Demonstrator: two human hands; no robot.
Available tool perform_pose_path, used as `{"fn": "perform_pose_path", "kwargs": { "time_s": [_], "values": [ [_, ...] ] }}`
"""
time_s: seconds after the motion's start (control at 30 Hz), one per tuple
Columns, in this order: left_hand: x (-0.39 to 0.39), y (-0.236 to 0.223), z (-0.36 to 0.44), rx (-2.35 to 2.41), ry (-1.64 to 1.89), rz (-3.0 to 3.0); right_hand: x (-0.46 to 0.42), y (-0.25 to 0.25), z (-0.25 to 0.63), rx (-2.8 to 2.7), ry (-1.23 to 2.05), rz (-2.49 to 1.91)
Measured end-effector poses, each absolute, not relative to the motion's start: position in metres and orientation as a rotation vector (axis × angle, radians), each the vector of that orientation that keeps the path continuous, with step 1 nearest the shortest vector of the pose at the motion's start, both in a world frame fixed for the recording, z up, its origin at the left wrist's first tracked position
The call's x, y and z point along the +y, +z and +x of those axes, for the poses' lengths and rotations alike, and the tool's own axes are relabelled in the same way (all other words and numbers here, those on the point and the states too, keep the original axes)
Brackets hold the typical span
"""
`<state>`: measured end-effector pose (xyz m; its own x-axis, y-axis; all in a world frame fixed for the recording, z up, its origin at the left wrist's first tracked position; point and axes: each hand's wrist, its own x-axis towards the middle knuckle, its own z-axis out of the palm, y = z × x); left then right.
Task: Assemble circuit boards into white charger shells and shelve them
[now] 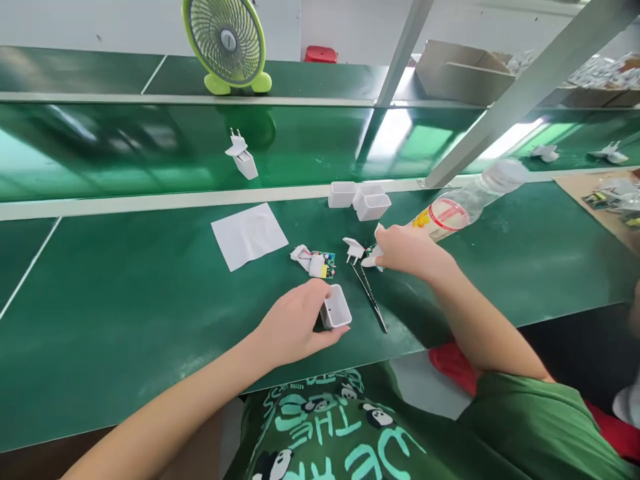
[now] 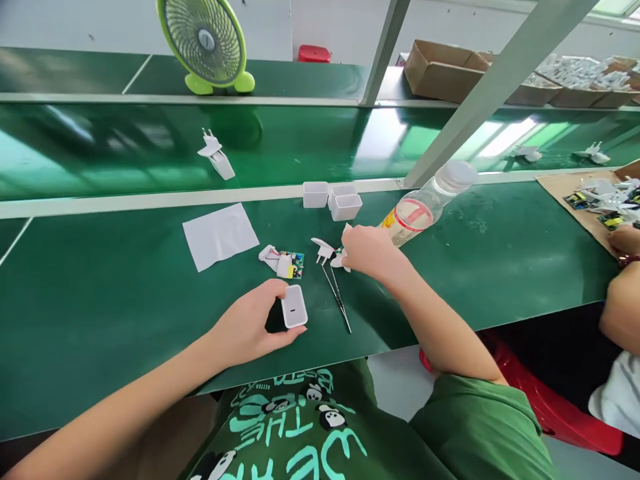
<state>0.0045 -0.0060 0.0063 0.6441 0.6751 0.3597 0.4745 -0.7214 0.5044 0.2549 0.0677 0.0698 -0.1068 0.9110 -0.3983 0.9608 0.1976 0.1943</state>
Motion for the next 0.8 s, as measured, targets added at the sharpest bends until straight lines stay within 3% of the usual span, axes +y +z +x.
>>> {"fn": "perform_pose_path", "kwargs": {
  "time_s": [0.13, 0.27, 0.4, 0.6, 0.8],
  "values": [
    [-0.01, -0.007, 0.001, 0.946, 0.7, 2.289, 0.055, 0.065, 0.27, 2.168, -0.297, 1.909],
    [-0.01, -0.007, -0.004, 0.954, 0.593, 2.17, 0.02, 0.06, 0.287, 2.658, -1.118, 2.441],
    [-0.006, -0.006, -0.007, 0.868, 0.52, 2.152, -0.018, 0.03, 0.282, 2.969, -1.794, 2.491],
    [-0.009, -0.006, -0.003, 1.035, 0.535, 2.303, -0.043, -0.005, 0.273, 2.724, -1.673, 2.645],
    [-0.01, 0.006, -0.005, 0.86, 0.447, 1.923, -0.052, -0.01, 0.276, 2.803, -1.652, 2.561]
  ]
}}
